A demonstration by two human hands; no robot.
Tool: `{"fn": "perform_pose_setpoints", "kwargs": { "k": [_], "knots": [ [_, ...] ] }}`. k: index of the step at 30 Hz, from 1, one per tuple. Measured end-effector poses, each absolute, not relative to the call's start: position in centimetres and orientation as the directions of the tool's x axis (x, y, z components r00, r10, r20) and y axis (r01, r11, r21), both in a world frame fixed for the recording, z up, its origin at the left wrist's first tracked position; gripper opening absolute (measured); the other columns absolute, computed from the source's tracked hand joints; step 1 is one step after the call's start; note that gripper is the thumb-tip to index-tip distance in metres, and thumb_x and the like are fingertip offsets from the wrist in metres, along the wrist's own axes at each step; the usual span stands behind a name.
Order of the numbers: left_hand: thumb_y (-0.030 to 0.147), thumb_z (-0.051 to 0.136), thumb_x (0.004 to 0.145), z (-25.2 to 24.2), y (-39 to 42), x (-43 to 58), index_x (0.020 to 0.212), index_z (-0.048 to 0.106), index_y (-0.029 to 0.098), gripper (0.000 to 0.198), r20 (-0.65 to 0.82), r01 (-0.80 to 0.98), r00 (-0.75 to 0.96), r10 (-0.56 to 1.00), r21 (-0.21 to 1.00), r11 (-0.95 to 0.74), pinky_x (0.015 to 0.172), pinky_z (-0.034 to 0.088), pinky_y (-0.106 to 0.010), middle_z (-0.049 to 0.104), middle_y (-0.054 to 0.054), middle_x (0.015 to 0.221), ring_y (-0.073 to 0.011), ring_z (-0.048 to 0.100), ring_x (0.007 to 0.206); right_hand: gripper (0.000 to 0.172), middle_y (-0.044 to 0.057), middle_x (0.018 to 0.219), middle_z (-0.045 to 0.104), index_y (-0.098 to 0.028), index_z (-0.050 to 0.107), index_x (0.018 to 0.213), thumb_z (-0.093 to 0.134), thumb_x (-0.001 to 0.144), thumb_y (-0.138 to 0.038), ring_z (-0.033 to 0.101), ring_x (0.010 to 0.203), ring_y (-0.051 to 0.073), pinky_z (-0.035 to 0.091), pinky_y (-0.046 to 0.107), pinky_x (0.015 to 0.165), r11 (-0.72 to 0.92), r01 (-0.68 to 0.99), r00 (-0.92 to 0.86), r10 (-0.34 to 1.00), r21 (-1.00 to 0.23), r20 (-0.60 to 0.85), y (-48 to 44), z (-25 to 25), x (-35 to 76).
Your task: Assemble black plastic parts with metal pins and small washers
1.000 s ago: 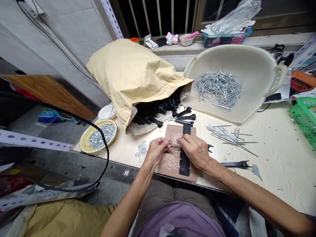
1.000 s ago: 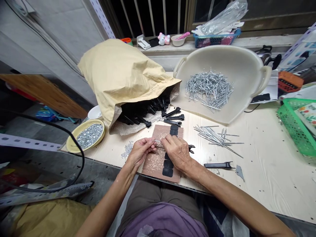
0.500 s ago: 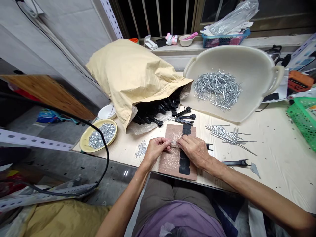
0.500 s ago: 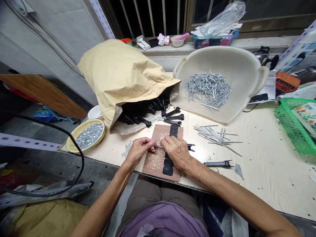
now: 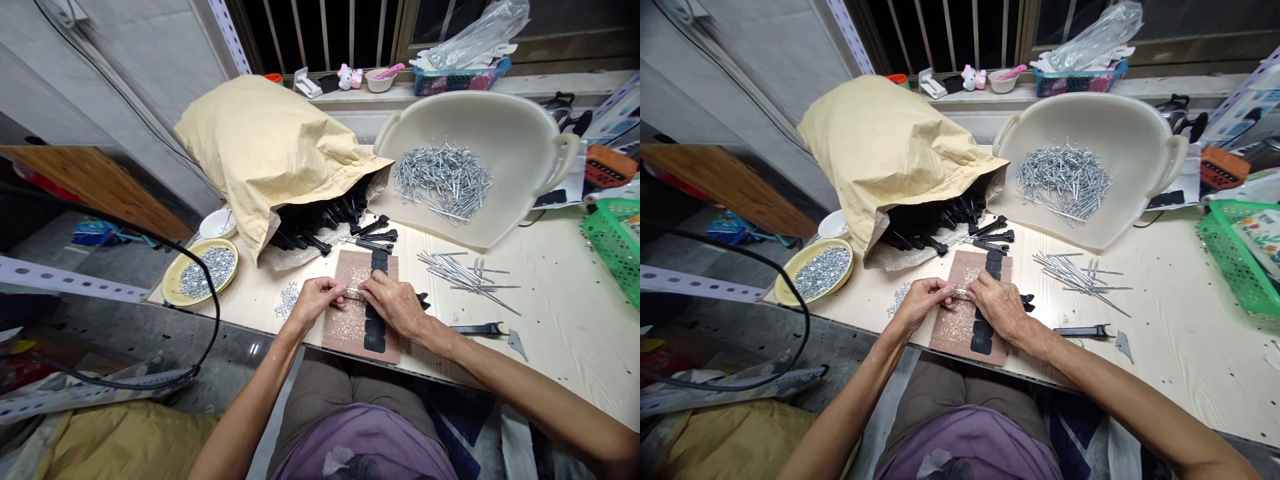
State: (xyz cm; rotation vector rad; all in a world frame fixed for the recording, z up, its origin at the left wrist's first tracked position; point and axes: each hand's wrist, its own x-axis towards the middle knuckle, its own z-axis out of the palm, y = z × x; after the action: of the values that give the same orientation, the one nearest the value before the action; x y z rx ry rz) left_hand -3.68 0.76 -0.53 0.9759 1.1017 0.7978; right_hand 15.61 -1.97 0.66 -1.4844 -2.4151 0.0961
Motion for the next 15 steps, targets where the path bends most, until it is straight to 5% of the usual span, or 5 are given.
{"fn": "perform_pose_setpoints", "kwargs": {
  "k": [6,12,15],
  "knots": [
    [0.037,0.075,0.068,-0.4,0.5,-3.4,0.073,0.065,0.009,0.030,-0.323,-0.066,0.262,0.909,0.934,0.351,0.053,0.051,-0.023,0.061,-0.001,0.056,-0.0097,0.058,0.049,0.030,0.003,0.081,0.058,-0.019,0.061,0.084,0.036,0.098,-0.028,0.052,0.067,0.012,0.028,0.025,0.055,0.480,0.857,-0.420,0.861,-0.187,0.288,-2.1,0.6,15.5],
    [0.039,0.071,0.071,-0.6,0.0,-2.3,0.074,0.066,0.010,0.029,-0.249,-0.045,0.160,0.955,0.965,0.259,0.050,0.046,-0.019,0.062,-0.001,0.063,-0.0070,0.053,0.051,0.026,0.001,0.087,0.060,-0.020,0.060,0.089,0.040,0.096,-0.037,0.055,0.071,0.012,0.029,0.023,0.053,0.379,0.831,-0.335,0.925,-0.408,0.179,-2.1,1.1,16.0],
    [0.039,0.072,0.070,-0.7,-0.2,-1.8,0.074,0.065,0.011,0.029,-0.264,-0.084,0.124,0.957,0.958,0.275,0.047,0.043,-0.018,0.062,-0.001,0.063,-0.0059,0.050,0.049,0.023,0.001,0.087,0.062,-0.020,0.060,0.088,0.043,0.095,-0.035,0.055,0.071,0.012,0.029,0.024,0.055,0.362,0.848,-0.299,0.930,-0.387,0.212,-2.2,1.0,16.0]
  ]
}}
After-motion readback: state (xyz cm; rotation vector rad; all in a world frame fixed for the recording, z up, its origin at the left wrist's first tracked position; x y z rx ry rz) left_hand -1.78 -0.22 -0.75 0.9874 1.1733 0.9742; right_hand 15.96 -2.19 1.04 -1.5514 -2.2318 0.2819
